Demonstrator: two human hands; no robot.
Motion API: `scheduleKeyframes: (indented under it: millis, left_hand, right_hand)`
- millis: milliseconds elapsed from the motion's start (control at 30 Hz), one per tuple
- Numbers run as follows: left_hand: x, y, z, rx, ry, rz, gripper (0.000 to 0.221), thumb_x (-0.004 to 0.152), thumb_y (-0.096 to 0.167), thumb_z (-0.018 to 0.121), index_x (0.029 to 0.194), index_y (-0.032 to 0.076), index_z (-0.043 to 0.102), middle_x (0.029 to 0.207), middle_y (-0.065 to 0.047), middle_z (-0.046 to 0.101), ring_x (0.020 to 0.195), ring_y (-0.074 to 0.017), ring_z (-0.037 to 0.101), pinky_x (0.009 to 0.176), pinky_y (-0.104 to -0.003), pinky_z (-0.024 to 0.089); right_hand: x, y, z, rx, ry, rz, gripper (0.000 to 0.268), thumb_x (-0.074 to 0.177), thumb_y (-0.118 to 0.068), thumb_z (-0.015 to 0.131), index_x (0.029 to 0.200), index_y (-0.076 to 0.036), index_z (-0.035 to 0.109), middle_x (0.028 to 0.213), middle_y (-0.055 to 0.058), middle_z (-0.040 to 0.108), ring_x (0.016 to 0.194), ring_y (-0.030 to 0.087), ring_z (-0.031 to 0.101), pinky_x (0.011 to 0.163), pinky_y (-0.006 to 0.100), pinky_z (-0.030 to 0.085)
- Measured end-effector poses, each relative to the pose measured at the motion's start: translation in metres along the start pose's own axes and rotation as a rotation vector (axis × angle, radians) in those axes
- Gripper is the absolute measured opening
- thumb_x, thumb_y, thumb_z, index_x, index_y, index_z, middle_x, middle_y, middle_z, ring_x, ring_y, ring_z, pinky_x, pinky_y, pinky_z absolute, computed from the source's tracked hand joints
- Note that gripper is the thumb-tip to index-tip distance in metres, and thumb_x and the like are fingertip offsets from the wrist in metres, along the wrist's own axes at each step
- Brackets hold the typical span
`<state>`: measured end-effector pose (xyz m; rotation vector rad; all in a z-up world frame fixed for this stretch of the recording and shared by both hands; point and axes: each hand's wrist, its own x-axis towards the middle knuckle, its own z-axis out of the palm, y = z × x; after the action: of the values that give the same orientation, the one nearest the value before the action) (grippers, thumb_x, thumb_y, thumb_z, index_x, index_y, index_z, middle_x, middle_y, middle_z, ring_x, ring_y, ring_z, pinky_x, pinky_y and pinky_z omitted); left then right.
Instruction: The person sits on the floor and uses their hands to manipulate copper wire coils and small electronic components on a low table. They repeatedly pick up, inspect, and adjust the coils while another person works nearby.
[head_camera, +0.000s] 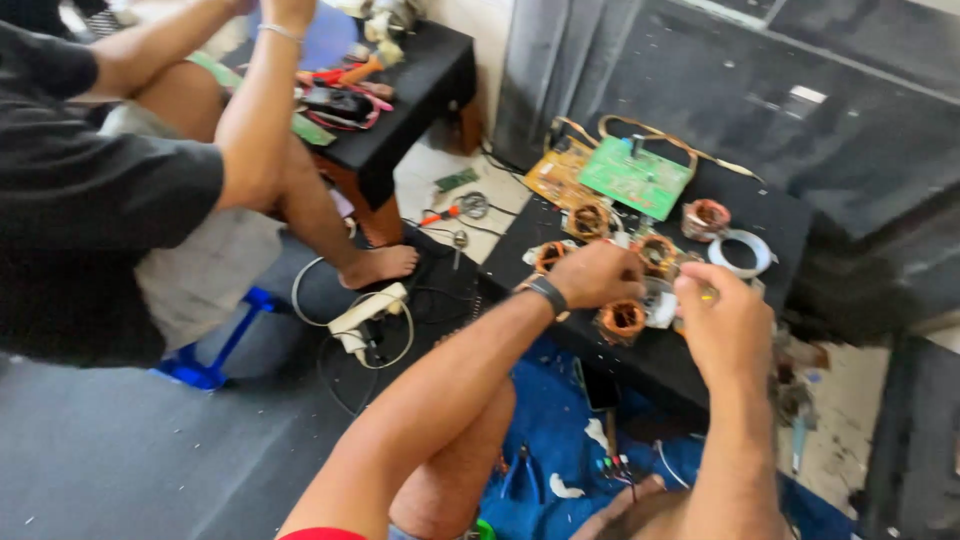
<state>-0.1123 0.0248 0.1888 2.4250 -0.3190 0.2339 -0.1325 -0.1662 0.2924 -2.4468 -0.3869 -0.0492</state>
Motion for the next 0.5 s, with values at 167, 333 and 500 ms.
scheduleKeyframes:
  millis: [167, 333, 500]
  left_hand:
    - [-0.015, -0.011, -0.008, 0.009, -0.127, -0.223, 0.025, 0.08, 0.046, 0.071, 0.097, 0.029, 0.076, 0.094, -0.004, 0.078, 0.101, -0.0311, 0.074, 0.085, -0.045, 0.061]
    - [-0.014, -0.003, 0.01, 0.127, -0.186, -0.256, 0.014, 0.079, 0.039, 0.072, 0.091, 0.033, 0.077, 0.091, 0.001, 0.078, 0.098, -0.0276, 0.075, 0.081, -0.043, 0.062]
    - [-0.015, 0.005, 0.014, 0.192, -0.212, -0.198, 0.013, 0.079, 0.029, 0.072, 0.09, 0.029, 0.078, 0.088, -0.001, 0.077, 0.093, -0.0286, 0.076, 0.078, -0.042, 0.062]
  right_hand:
    - [-0.003, -0.004, -0.011, -0.128, -0.242, 0.276, 0.04, 0.096, -0.041, 0.059, 0.133, -0.031, 0.069, 0.121, 0.004, 0.073, 0.075, 0.025, 0.077, 0.1, 0.05, 0.05]
    - [-0.005, -0.004, -0.015, -0.221, -0.317, 0.317, 0.045, 0.093, -0.037, 0.059, 0.134, -0.024, 0.07, 0.123, 0.003, 0.075, 0.071, 0.023, 0.078, 0.093, 0.049, 0.053]
    - [-0.004, -0.004, -0.018, -0.295, -0.389, 0.362, 0.047, 0.092, -0.041, 0.058, 0.135, -0.024, 0.069, 0.102, 0.003, 0.08, 0.074, 0.023, 0.079, 0.092, 0.046, 0.054]
